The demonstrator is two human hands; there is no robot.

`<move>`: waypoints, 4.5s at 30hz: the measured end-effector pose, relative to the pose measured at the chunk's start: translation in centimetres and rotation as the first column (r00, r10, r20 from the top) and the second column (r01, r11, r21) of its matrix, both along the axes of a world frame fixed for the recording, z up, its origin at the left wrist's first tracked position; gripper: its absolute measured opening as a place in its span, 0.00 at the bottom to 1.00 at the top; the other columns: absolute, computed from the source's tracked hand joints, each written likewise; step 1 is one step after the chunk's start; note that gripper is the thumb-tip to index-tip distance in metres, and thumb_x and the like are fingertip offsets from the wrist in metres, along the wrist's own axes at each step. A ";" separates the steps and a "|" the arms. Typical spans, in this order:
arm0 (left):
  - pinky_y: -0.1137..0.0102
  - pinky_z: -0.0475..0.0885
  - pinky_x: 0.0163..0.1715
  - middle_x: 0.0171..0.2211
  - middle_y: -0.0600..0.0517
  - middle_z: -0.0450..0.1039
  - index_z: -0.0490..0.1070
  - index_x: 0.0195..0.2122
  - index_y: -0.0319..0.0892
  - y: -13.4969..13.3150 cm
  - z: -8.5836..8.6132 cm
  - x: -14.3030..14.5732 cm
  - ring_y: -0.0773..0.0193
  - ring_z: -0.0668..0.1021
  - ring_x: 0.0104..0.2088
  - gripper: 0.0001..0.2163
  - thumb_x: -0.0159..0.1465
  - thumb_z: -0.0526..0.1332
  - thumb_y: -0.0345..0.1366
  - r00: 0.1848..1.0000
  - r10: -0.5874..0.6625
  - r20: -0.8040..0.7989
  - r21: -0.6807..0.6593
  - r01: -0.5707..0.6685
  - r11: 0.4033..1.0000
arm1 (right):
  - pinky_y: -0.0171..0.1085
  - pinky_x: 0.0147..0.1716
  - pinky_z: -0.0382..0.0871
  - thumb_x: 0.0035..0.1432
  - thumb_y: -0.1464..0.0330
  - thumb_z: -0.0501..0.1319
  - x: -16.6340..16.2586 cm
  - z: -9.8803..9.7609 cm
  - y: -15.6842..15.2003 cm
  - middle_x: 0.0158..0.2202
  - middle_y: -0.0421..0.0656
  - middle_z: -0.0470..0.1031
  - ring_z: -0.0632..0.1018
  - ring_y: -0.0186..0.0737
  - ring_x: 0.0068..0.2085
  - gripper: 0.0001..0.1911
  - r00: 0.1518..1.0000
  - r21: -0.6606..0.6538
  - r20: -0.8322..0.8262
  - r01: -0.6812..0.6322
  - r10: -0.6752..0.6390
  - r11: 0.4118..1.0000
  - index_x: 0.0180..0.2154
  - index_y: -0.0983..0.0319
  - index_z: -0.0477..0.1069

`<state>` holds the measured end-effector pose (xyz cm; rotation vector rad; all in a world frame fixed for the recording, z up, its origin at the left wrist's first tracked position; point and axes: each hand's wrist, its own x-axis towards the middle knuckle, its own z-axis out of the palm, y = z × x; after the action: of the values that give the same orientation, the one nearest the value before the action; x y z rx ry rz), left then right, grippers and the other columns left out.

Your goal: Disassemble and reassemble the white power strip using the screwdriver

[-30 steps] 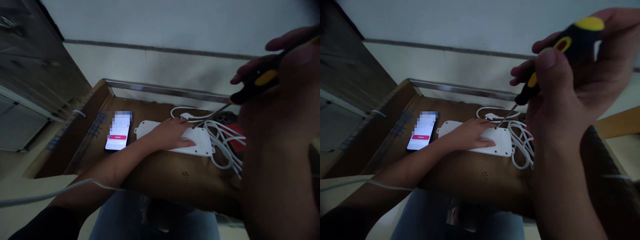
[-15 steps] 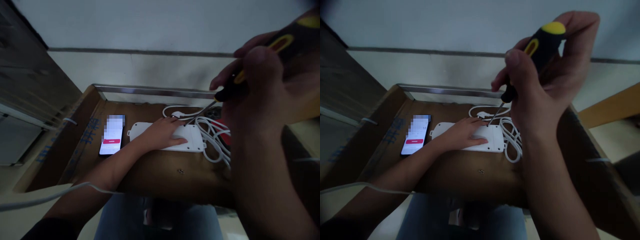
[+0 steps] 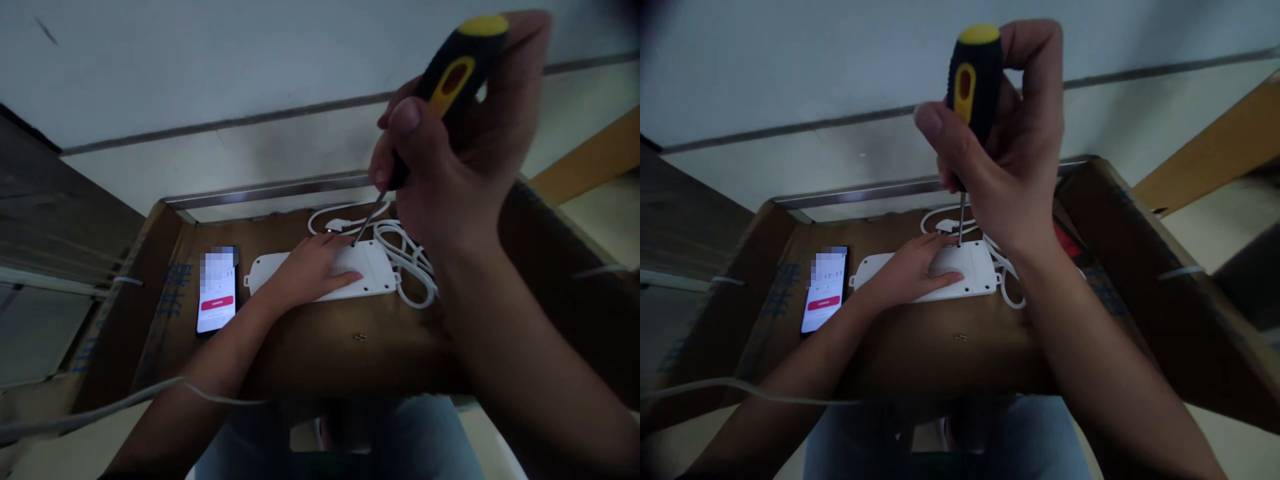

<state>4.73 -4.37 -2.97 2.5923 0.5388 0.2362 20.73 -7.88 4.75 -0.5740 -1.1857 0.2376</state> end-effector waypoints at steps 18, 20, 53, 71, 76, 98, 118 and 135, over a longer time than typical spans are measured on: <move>0.52 0.67 0.65 0.63 0.38 0.71 0.64 0.67 0.38 -0.2 -0.3 0.1 0.43 0.74 0.62 0.41 0.62 0.66 0.62 0.999 -0.008 -0.050 0.072 0.011 0.997 | 0.31 0.20 0.63 0.66 0.60 0.58 0.8 0.5 -0.4 0.37 0.39 0.74 0.76 0.27 0.31 0.16 0.983 -0.058 -0.075 -0.170 0.165 0.984 0.51 0.63 0.68; 0.52 0.67 0.65 0.64 0.38 0.70 0.64 0.68 0.37 -0.1 -0.4 0.1 0.43 0.73 0.63 0.41 0.63 0.65 0.63 0.998 -0.007 -0.055 0.073 0.011 0.997 | 0.33 0.22 0.67 0.65 0.61 0.62 0.7 0.4 -0.5 0.39 0.39 0.75 0.77 0.29 0.30 0.15 0.989 -0.076 -0.052 -0.142 0.138 0.987 0.49 0.63 0.69; 0.51 0.67 0.64 0.63 0.38 0.71 0.64 0.67 0.39 -0.2 -0.5 0.1 0.42 0.74 0.62 0.41 0.62 0.67 0.62 0.999 0.003 -0.036 0.072 0.000 0.997 | 0.32 0.13 0.53 0.59 0.55 0.68 0.2 0.1 -0.1 0.32 0.33 0.68 0.66 0.24 0.19 0.23 0.985 -0.049 -0.137 -0.109 0.102 0.993 0.45 0.59 0.61; 0.52 0.66 0.65 0.65 0.38 0.70 0.64 0.68 0.37 -0.4 -0.2 0.1 0.42 0.73 0.63 0.41 0.62 0.67 0.61 0.998 0.006 -0.059 0.066 -0.002 0.998 | 0.32 0.22 0.63 0.70 0.56 0.56 1.1 -0.2 -0.1 0.38 0.40 0.75 0.73 0.26 0.27 0.20 0.990 -0.140 -0.025 -0.139 0.137 0.980 0.54 0.63 0.68; 0.52 0.66 0.66 0.65 0.37 0.69 0.65 0.68 0.37 -0.5 0.0 0.2 0.43 0.72 0.64 0.41 0.62 0.68 0.60 0.997 0.022 -0.074 0.053 -0.018 0.998 | 0.33 0.21 0.68 0.64 0.63 0.66 -0.2 0.0 -0.4 0.34 0.37 0.73 0.75 0.27 0.28 0.13 0.982 -0.043 -0.019 0.187 -0.188 0.981 0.44 0.62 0.67; 0.52 0.71 0.60 0.54 0.42 0.77 0.72 0.53 0.40 -1.1 -0.5 2.7 0.47 0.77 0.57 0.30 0.58 0.74 0.55 0.981 0.119 0.151 -0.076 -0.109 0.991 | 0.27 0.29 0.57 0.58 0.60 0.69 0.0 0.9 -2.0 0.34 0.39 0.55 0.60 0.20 0.31 0.25 0.801 0.048 0.245 0.553 -0.547 0.832 0.33 0.63 0.53; 0.46 0.63 0.65 0.64 0.40 0.71 0.63 0.66 0.42 -2.1 -0.1 2.0 0.40 0.71 0.65 0.44 0.53 0.75 0.57 0.997 0.061 0.042 -0.037 -0.060 0.998 | 0.29 0.43 0.72 0.68 0.68 0.56 -3.4 1.5 -3.1 0.40 0.37 0.66 0.74 0.26 0.40 0.09 0.724 -0.140 0.178 0.689 -0.666 0.711 0.34 0.60 0.57; 0.46 0.61 0.67 0.67 0.35 0.66 0.58 0.69 0.38 -1.8 0.0 1.3 0.36 0.68 0.67 0.52 0.49 0.77 0.56 0.998 -0.002 -0.067 -0.010 0.001 1.000 | 0.30 0.39 0.72 0.65 0.63 0.64 -2.9 1.0 -2.0 0.33 0.37 0.62 0.63 0.23 0.27 0.14 0.816 -0.182 0.066 0.575 -0.574 0.798 0.35 0.59 0.60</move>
<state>6.07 -6.17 -2.94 2.5981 0.5599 0.1463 17.79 -9.91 5.72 -1.0825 -0.9457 -0.1771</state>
